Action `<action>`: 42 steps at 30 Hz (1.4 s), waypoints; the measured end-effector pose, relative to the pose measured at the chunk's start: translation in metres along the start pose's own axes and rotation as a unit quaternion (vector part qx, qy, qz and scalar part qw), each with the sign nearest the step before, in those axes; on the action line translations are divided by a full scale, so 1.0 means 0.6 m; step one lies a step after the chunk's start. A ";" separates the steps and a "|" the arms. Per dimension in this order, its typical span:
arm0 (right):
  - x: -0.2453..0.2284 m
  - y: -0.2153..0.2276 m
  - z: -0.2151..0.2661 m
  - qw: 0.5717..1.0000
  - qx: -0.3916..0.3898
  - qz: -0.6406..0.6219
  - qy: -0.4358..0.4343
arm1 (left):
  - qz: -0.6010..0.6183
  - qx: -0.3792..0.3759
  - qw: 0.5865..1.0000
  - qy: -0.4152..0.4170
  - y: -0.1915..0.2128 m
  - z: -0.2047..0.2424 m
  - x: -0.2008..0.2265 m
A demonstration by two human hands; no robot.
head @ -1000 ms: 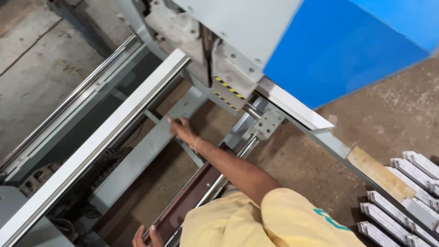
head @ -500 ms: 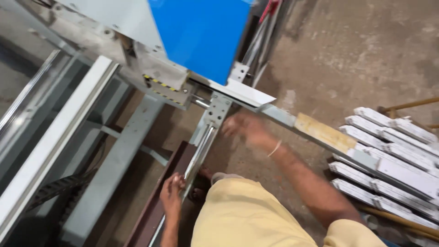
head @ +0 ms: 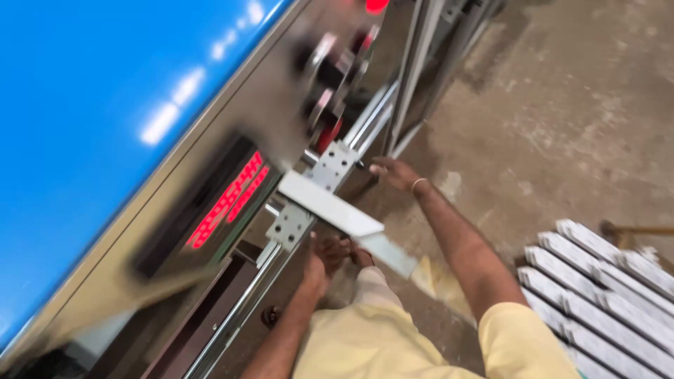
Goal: Joining white frame profiles using a heating/welding machine.
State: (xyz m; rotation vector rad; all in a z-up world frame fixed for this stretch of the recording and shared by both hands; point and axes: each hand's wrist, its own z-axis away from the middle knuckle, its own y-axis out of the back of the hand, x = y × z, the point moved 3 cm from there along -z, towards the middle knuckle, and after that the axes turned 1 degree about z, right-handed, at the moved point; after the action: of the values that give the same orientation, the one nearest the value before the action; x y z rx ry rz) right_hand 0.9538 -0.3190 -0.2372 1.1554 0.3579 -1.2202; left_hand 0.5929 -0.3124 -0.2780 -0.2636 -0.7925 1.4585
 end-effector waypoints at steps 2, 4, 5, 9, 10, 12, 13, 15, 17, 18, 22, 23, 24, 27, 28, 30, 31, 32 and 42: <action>0.015 -0.018 -0.053 0.999 -0.041 0.031 0.014 | 0.134 -0.166 0.977 -0.008 0.050 -0.113 -0.086; 0.011 -0.020 -0.096 0.995 -0.072 0.060 0.025 | 0.254 -0.328 0.910 -0.009 -0.014 -0.106 -0.087; 0.009 -0.015 -0.104 0.990 -0.121 0.075 0.018 | 0.199 -0.185 0.962 0.002 -0.093 -0.061 -0.063; 0.048 -0.020 -0.160 0.964 -0.239 0.111 -0.029 | 0.182 0.060 0.981 0.043 -0.260 0.056 0.011; 0.053 -0.027 -0.167 0.963 -0.245 0.111 -0.026 | 0.185 0.064 0.980 0.040 -0.219 0.032 -0.016; 0.058 -0.030 -0.176 0.960 -0.250 0.127 -0.010 | 0.133 -0.087 0.987 -0.033 -0.155 -0.014 -0.059; 0.014 -0.008 -0.151 0.959 -0.252 0.132 -0.008 | 0.137 -0.088 0.986 -0.037 -0.166 -0.016 -0.057; -0.082 0.037 -0.102 0.946 -0.209 0.247 0.001 | 0.322 -0.036 0.946 0.008 -0.182 -0.014 -0.055; -0.119 0.029 -0.066 0.923 -0.173 0.342 0.031 | 0.331 -0.052 0.942 0.021 -0.181 -0.025 -0.060; -0.138 0.023 -0.045 0.893 -0.133 0.426 0.056 | 0.335 -0.064 0.939 0.039 -0.178 -0.028 -0.066; -0.141 -0.023 -0.020 0.845 -0.065 0.510 0.151 | 0.209 0.029 0.977 -0.017 -0.194 -0.022 -0.057; -0.140 -0.032 -0.018 0.826 -0.047 0.539 0.157 | 0.194 0.053 0.979 0.004 -0.208 -0.012 -0.048; -0.139 -0.040 -0.017 0.806 -0.028 0.568 0.162 | 0.179 0.077 0.980 0.025 -0.222 -0.003 -0.041; -0.107 -0.064 -0.024 0.762 0.015 0.627 0.163 | 0.179 0.048 0.983 -0.017 -0.226 -0.006 -0.042; -0.114 -0.071 -0.006 0.765 0.016 0.625 0.155 | 0.174 0.047 0.984 -0.010 -0.230 0.008 -0.038; -0.134 -0.067 0.012 0.723 0.048 0.671 0.159 | 0.141 0.068 0.988 -0.005 -0.250 0.020 -0.019; -0.134 -0.067 0.016 0.724 0.050 0.671 0.155 | 0.138 0.066 0.988 -0.002 -0.253 0.029 -0.017; -0.133 -0.063 0.018 0.719 0.052 0.677 0.145 | 0.140 0.066 0.988 0.003 -0.259 0.035 -0.014; 0.218 -0.161 -0.212 0.982 0.066 0.174 -0.014 | 0.205 -0.010 0.978 -0.020 -0.192 -0.020 -0.056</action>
State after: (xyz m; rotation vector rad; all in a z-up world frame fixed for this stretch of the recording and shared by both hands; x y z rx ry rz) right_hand 0.9624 -0.2740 -0.4386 1.2529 0.0490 -0.9603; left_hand 0.6933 -0.3561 -0.2272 -0.4335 -0.8182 1.8483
